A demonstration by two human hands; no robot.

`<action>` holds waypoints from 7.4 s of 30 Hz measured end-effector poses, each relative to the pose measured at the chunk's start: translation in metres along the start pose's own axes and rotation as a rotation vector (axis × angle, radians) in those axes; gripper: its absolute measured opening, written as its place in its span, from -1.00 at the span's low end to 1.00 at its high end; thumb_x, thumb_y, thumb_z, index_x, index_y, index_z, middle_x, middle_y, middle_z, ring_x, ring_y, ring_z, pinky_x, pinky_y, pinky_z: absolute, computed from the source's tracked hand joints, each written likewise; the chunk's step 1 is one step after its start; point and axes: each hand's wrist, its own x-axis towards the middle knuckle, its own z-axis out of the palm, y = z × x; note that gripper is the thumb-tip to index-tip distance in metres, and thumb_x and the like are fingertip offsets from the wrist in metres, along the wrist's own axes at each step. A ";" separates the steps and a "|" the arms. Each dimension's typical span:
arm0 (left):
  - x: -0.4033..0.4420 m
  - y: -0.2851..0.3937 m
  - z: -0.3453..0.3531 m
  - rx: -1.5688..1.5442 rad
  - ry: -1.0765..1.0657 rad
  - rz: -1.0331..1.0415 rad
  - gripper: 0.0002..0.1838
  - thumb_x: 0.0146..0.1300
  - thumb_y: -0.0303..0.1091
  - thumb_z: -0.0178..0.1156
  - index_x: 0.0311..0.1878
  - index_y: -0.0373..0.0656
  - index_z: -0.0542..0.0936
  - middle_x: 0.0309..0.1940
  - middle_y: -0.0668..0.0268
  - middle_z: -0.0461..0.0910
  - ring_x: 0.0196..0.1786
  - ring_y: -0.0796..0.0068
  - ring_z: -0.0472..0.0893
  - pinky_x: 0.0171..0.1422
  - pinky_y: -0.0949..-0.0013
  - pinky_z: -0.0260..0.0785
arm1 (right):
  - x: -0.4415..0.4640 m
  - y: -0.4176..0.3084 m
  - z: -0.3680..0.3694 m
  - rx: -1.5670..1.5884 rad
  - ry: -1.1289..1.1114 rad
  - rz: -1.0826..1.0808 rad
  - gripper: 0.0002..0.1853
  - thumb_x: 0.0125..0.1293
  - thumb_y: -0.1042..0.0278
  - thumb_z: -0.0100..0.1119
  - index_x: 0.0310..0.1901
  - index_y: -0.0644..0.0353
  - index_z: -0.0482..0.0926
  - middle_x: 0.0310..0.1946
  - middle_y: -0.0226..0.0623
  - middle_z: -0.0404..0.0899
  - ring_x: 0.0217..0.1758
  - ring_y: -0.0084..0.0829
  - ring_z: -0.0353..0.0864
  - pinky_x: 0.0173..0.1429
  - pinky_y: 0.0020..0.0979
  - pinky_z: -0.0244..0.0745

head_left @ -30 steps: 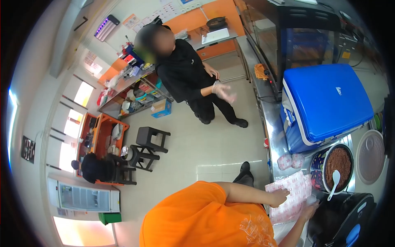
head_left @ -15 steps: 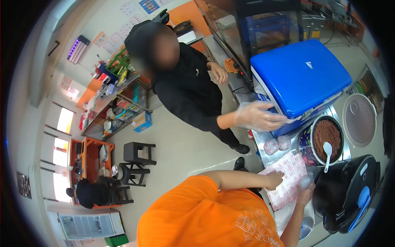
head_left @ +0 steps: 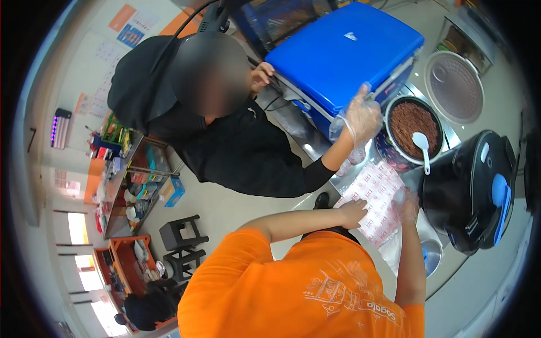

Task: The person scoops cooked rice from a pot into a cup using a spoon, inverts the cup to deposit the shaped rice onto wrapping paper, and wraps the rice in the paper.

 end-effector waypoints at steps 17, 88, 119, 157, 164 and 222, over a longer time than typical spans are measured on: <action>-0.019 0.031 -0.018 -0.880 0.314 0.137 0.15 -0.05 -0.11 0.73 0.52 -0.26 0.25 0.42 0.02 0.38 0.48 0.12 0.42 0.54 0.13 0.30 | -0.148 -0.042 -0.036 2.009 -0.400 0.360 -0.35 0.48 -0.03 0.11 0.48 0.16 0.37 0.33 -0.23 0.54 0.37 -0.26 0.55 0.46 -0.14 0.44; -0.045 -0.059 -0.054 -1.785 -0.021 0.275 -0.10 0.15 -0.53 0.50 0.54 -0.31 0.26 0.37 0.19 0.49 0.48 0.33 0.45 0.60 0.22 0.26 | 0.127 -0.120 -0.280 -0.219 -0.062 0.071 -0.63 0.01 0.60 0.51 -0.07 0.22 0.80 -0.02 0.02 0.80 0.12 -0.04 0.80 0.12 -0.14 0.73; -0.022 -0.138 -0.409 -2.356 -0.221 1.030 -0.50 0.34 -0.23 0.31 0.29 -0.23 0.55 0.27 0.04 0.57 0.31 0.05 0.56 0.51 0.08 0.32 | 0.174 -0.115 -0.219 -0.628 0.380 -0.559 -0.84 0.32 0.24 0.23 -0.28 0.05 0.76 -0.34 -0.33 0.77 -0.17 -0.28 0.78 -0.04 -0.22 0.52; -0.023 -0.098 -0.009 -2.038 -0.298 0.100 -0.30 0.49 0.08 0.10 0.53 -0.16 0.33 0.42 0.04 0.50 0.43 0.02 0.49 0.45 -0.03 0.37 | 0.071 -0.148 -0.268 -0.223 -0.114 -0.182 -0.71 0.41 0.40 0.25 0.14 0.05 0.66 0.01 -0.18 0.81 0.10 -0.09 0.83 0.02 -0.14 0.76; -0.035 -0.090 -0.020 -2.085 -0.226 0.108 -0.35 0.53 0.05 0.09 0.54 -0.08 0.31 0.45 0.13 0.46 0.44 0.09 0.48 0.40 -0.07 0.40 | 0.122 -0.145 -0.234 -0.263 -0.117 -0.041 -0.75 0.32 0.41 0.32 0.00 0.13 0.82 -0.06 -0.12 0.83 0.02 -0.11 0.85 -0.03 -0.11 0.78; -0.003 -0.048 -0.086 -2.255 -0.229 0.536 -0.28 0.55 0.08 -0.02 0.63 -0.12 0.26 0.56 0.11 0.39 0.56 0.06 0.42 0.65 -0.21 0.20 | 0.112 -0.126 -0.272 -0.181 -0.136 0.094 -0.50 -0.21 0.49 0.67 -0.08 0.15 0.85 0.07 -0.03 0.78 0.22 -0.13 0.77 0.30 -0.22 0.67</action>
